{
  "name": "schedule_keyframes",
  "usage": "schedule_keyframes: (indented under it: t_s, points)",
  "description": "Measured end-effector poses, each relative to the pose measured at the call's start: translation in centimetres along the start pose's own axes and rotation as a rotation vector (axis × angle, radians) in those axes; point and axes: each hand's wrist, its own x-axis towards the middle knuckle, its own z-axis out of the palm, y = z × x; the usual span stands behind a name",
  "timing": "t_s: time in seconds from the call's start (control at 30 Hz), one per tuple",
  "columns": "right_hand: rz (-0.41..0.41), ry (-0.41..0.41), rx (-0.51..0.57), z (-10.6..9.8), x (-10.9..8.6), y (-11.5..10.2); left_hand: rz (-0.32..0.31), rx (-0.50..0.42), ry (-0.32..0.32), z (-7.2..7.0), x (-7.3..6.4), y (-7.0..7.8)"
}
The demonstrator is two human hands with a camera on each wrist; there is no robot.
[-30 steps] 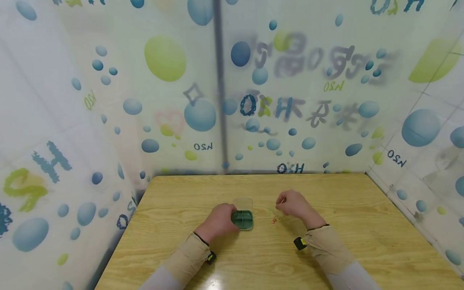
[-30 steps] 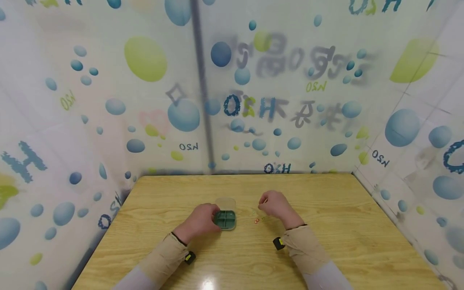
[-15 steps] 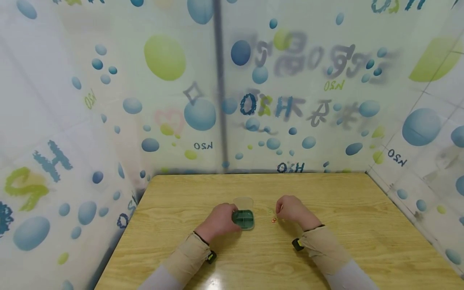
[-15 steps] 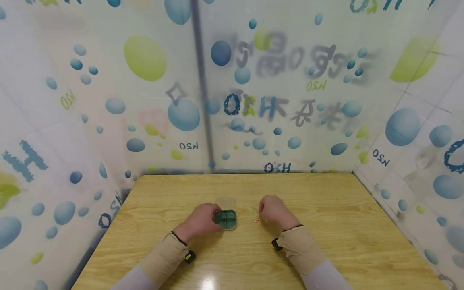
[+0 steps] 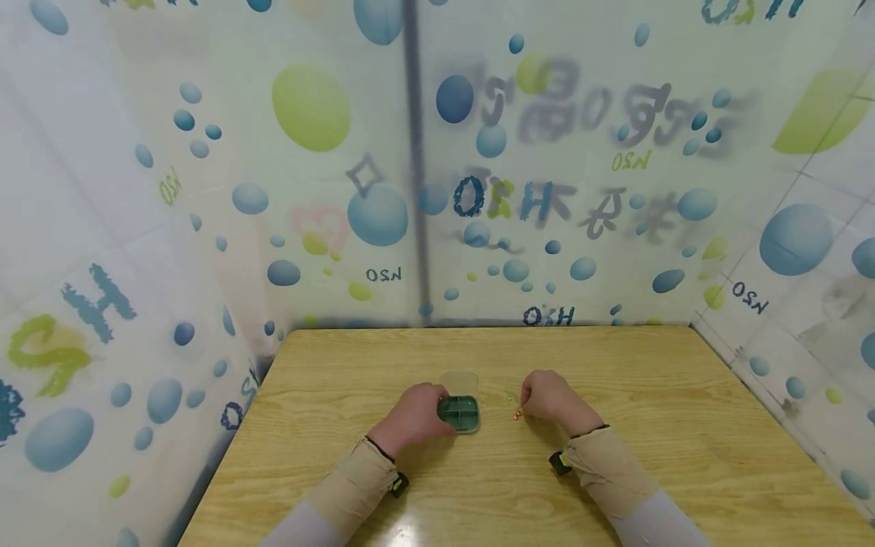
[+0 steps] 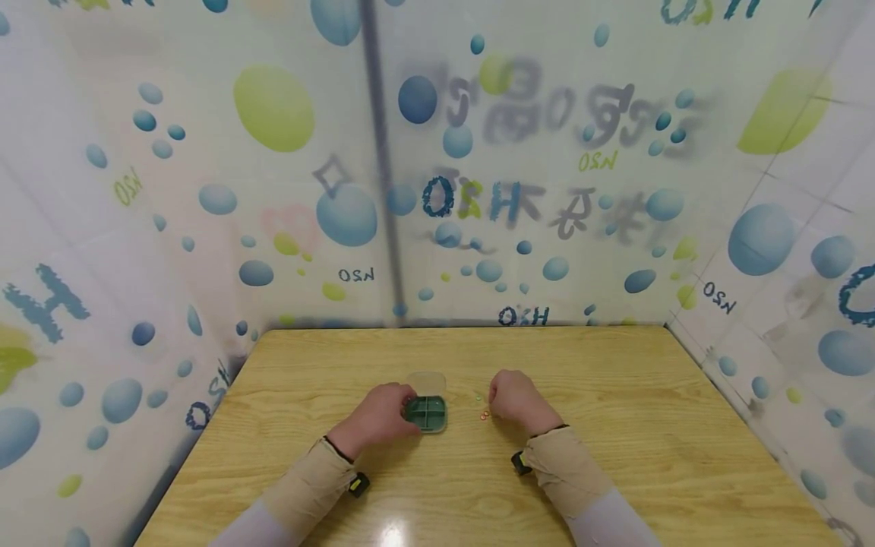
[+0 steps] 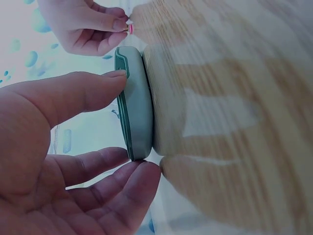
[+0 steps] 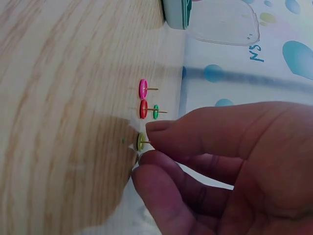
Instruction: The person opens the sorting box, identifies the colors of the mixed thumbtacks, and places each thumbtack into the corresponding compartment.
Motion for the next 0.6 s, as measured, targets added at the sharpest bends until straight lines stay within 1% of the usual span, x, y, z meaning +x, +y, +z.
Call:
schedule_keyframes:
  t_s: [0.47, 0.6]
  points:
    - [-0.032, 0.022, -0.011, 0.5, 0.07, 0.12, -0.011, 0.004, 0.01, 0.06, -0.08, 0.16]
    - [-0.044, 0.029, -0.033, 0.57, 0.16, 0.19, -0.019, 0.0, 0.005, -0.01, -0.11, 0.21]
